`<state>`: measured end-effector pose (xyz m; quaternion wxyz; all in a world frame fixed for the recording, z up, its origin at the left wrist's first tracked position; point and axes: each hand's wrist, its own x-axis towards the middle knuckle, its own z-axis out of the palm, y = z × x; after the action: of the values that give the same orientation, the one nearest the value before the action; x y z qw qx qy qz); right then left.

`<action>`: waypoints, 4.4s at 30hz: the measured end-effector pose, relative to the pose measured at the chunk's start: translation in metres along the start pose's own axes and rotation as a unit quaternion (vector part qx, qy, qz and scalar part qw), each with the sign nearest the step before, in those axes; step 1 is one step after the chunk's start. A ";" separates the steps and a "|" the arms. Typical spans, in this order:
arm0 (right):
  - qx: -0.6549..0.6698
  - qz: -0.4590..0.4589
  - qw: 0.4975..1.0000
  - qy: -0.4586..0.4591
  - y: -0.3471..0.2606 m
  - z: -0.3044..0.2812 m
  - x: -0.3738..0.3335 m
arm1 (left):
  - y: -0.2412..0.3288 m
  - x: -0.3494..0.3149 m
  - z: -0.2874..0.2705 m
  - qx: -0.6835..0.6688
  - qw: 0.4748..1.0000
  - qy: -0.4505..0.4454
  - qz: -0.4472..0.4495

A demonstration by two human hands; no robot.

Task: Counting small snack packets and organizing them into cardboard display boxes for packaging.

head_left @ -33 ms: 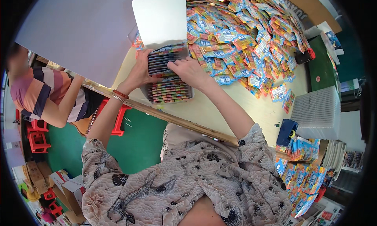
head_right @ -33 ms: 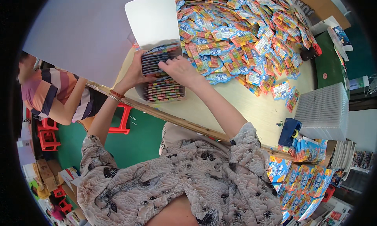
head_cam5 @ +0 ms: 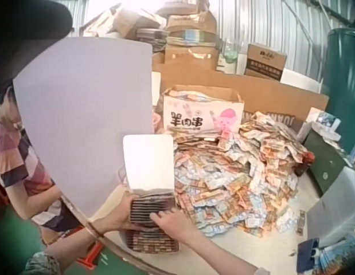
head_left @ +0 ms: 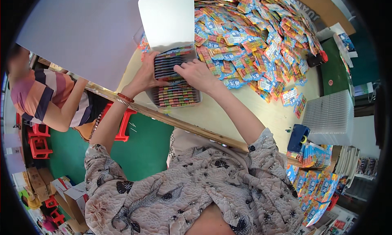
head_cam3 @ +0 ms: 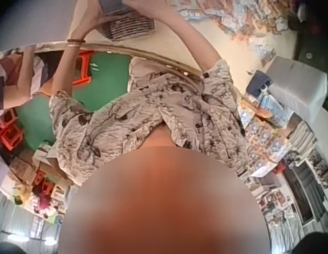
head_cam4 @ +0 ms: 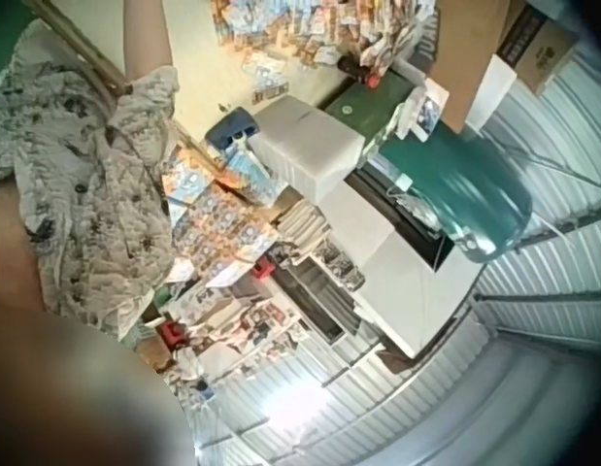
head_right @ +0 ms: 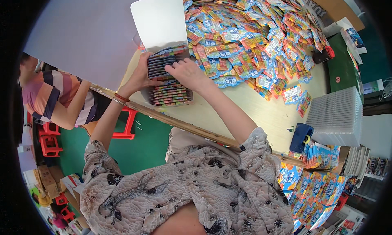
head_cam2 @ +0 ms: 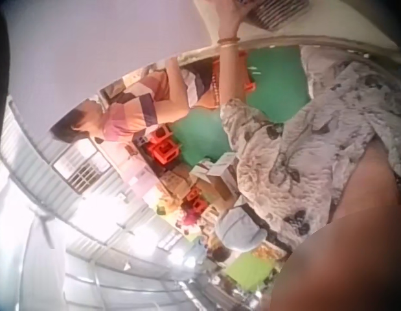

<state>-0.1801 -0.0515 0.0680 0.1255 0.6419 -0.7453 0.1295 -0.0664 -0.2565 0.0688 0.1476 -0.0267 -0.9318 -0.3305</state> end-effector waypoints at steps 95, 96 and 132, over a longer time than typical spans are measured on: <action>-0.167 0.091 0.973 -0.131 0.020 0.005 0.035 | -0.015 0.013 0.021 0.365 0.930 0.006 0.043; -0.168 0.092 0.973 -0.131 0.019 0.010 0.036 | -0.013 0.012 0.021 0.340 0.940 0.002 0.005; 0.173 0.633 0.726 0.203 -0.061 -0.143 -0.237 | 0.187 0.018 0.101 -0.045 0.980 -0.192 0.039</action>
<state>-0.0823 0.2098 0.1195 0.0493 -0.0106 -0.8999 0.4331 -0.0818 -0.0485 0.1128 -0.0228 -0.1324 -0.9251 -0.3552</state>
